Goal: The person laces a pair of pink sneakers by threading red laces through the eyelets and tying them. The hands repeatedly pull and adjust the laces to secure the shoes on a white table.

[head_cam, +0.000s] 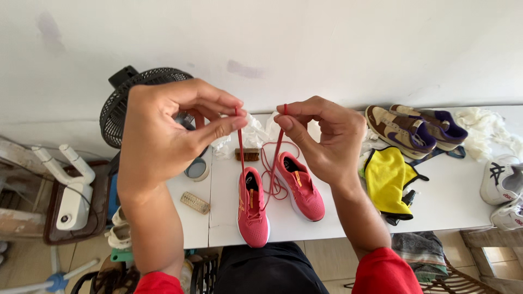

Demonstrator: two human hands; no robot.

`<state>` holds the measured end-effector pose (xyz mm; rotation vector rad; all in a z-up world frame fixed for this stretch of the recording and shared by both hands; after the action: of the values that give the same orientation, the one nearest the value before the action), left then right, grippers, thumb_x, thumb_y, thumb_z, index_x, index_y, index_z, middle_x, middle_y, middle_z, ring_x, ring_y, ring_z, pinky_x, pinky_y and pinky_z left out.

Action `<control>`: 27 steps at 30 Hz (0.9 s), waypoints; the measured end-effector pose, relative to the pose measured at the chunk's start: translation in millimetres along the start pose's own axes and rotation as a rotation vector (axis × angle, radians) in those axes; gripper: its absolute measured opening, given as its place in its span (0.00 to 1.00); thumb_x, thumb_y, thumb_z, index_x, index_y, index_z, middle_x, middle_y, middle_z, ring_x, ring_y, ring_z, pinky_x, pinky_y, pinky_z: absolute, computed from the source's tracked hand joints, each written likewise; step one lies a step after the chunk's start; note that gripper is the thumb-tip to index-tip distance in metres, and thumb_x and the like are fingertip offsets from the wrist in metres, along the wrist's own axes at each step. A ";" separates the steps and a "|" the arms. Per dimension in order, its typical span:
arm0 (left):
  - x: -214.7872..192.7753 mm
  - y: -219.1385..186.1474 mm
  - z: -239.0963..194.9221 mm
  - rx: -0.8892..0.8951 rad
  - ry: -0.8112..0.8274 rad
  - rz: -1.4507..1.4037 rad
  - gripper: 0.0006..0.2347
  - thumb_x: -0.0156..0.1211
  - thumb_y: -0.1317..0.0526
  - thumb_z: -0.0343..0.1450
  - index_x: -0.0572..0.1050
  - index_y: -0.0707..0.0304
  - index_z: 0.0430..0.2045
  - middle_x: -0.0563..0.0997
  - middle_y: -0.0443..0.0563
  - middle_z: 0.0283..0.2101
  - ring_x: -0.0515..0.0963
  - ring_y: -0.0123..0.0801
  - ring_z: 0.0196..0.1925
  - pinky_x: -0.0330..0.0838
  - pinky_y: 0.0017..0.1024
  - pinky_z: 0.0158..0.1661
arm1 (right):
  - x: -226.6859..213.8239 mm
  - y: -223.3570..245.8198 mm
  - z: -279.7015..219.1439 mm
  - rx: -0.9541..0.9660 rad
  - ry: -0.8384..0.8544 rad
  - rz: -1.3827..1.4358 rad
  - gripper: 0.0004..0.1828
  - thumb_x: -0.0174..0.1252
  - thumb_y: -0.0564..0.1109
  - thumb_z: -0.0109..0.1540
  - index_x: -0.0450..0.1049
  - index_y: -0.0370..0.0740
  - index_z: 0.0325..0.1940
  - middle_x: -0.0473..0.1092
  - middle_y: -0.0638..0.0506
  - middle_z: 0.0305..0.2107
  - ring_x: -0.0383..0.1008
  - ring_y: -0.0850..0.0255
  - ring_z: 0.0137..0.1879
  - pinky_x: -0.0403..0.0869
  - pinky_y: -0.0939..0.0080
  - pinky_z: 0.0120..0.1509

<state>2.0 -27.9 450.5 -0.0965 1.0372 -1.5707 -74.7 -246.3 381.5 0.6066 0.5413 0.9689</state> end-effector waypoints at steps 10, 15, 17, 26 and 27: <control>2.6 6.5 5.5 0.021 0.049 -0.120 0.07 0.80 0.64 0.69 0.88 0.67 0.36 0.92 0.52 0.35 0.92 0.26 0.38 0.85 0.18 0.39 | -3.3 -3.6 1.0 0.001 -0.101 0.053 0.04 0.71 0.36 0.68 0.82 0.33 0.43 0.83 0.43 0.37 0.82 0.60 0.41 0.77 0.67 0.46; 6.6 5.2 7.0 0.016 0.091 -0.151 0.07 0.79 0.62 0.70 0.88 0.64 0.35 0.93 0.49 0.35 0.92 0.24 0.37 0.81 0.18 0.38 | -3.8 -2.0 -1.5 0.006 -0.103 0.077 0.04 0.71 0.36 0.67 0.82 0.34 0.43 0.82 0.43 0.36 0.81 0.60 0.40 0.77 0.66 0.46; 7.3 4.8 7.3 0.038 0.080 -0.161 0.07 0.79 0.63 0.70 0.88 0.65 0.36 0.93 0.51 0.35 0.92 0.26 0.38 0.82 0.18 0.39 | -3.8 -1.5 -2.1 0.004 -0.100 0.081 0.04 0.71 0.36 0.67 0.82 0.34 0.43 0.82 0.43 0.37 0.81 0.60 0.40 0.76 0.66 0.46; -7.5 180.7 -132.5 0.280 0.254 -1.399 0.09 0.81 0.69 0.66 0.85 0.59 0.16 0.85 0.50 0.16 0.78 0.32 0.11 0.76 0.27 0.19 | -23.4 -68.4 -77.2 0.211 0.378 -0.104 0.06 0.70 0.37 0.64 0.86 0.33 0.43 0.81 0.39 0.25 0.78 0.52 0.28 0.78 0.50 0.41; -12.9 215.3 -164.3 0.322 0.387 -1.499 0.06 0.81 0.68 0.68 0.90 0.59 0.20 0.91 0.55 0.20 0.81 0.33 0.13 0.76 0.29 0.22 | -25.6 -91.6 -101.4 0.379 0.504 -0.190 0.07 0.67 0.36 0.64 0.86 0.31 0.44 0.83 0.33 0.28 0.81 0.44 0.30 0.79 0.43 0.44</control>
<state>73.5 92.3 218.1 -0.4288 0.9823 -3.1918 -100.2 -284.9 250.5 0.6318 1.2290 0.8415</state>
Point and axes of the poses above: each hand's wrist, its own z-axis towards the middle knuckle, its own x-axis out of the palm, y = z × x, the point moved 2 cm from there along z, towards the middle knuckle
